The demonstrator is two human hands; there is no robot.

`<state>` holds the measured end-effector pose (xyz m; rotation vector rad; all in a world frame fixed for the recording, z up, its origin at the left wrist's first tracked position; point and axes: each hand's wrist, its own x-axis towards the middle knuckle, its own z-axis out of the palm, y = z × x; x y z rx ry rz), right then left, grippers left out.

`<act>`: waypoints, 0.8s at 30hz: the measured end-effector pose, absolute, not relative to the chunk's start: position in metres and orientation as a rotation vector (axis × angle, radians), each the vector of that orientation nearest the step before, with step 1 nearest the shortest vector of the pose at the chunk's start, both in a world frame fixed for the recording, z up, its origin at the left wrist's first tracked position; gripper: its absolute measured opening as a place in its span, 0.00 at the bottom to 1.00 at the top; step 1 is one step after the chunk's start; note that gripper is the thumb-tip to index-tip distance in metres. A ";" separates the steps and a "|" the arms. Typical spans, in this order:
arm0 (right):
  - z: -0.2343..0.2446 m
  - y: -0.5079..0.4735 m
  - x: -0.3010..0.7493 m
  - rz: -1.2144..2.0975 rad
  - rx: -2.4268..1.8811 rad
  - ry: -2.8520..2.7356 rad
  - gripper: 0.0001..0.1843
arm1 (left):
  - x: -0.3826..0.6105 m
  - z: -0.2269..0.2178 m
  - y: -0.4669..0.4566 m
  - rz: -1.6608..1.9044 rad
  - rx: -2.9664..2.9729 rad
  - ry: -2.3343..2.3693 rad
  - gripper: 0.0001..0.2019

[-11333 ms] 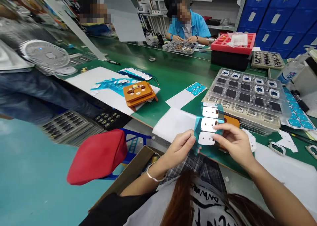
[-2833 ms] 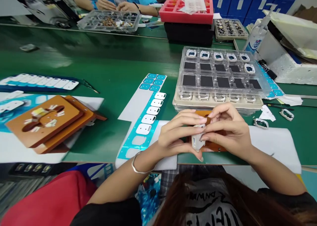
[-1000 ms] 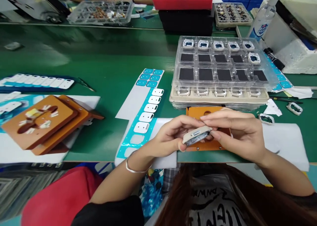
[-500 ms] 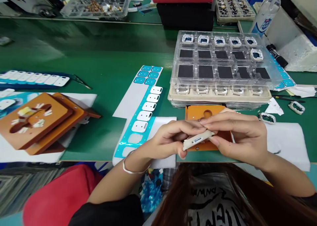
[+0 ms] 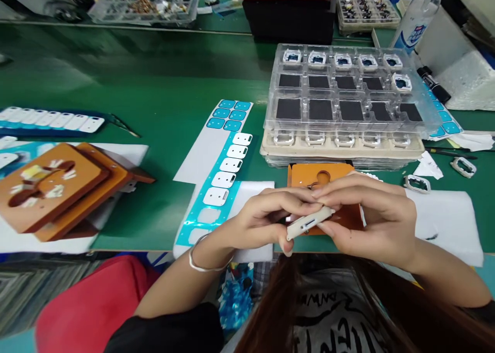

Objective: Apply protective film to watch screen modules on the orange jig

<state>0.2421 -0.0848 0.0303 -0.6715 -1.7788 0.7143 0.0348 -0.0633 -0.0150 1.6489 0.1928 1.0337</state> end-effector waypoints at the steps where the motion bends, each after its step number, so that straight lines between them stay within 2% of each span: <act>1: 0.030 -0.085 0.242 0.710 -0.672 -1.786 0.10 | 0.034 -0.016 -0.063 1.036 1.662 0.193 0.21; 9: 0.025 -0.086 0.238 0.682 -0.696 -1.782 0.13 | 0.037 -0.013 -0.062 1.007 1.717 0.183 0.23; 16: 0.023 -0.085 0.241 1.020 -0.548 -1.723 0.16 | 0.041 -0.011 -0.070 1.040 1.359 0.115 0.21; 24: 0.023 -0.085 0.241 1.035 -0.574 -1.691 0.18 | 0.041 -0.014 -0.070 1.045 1.369 0.119 0.20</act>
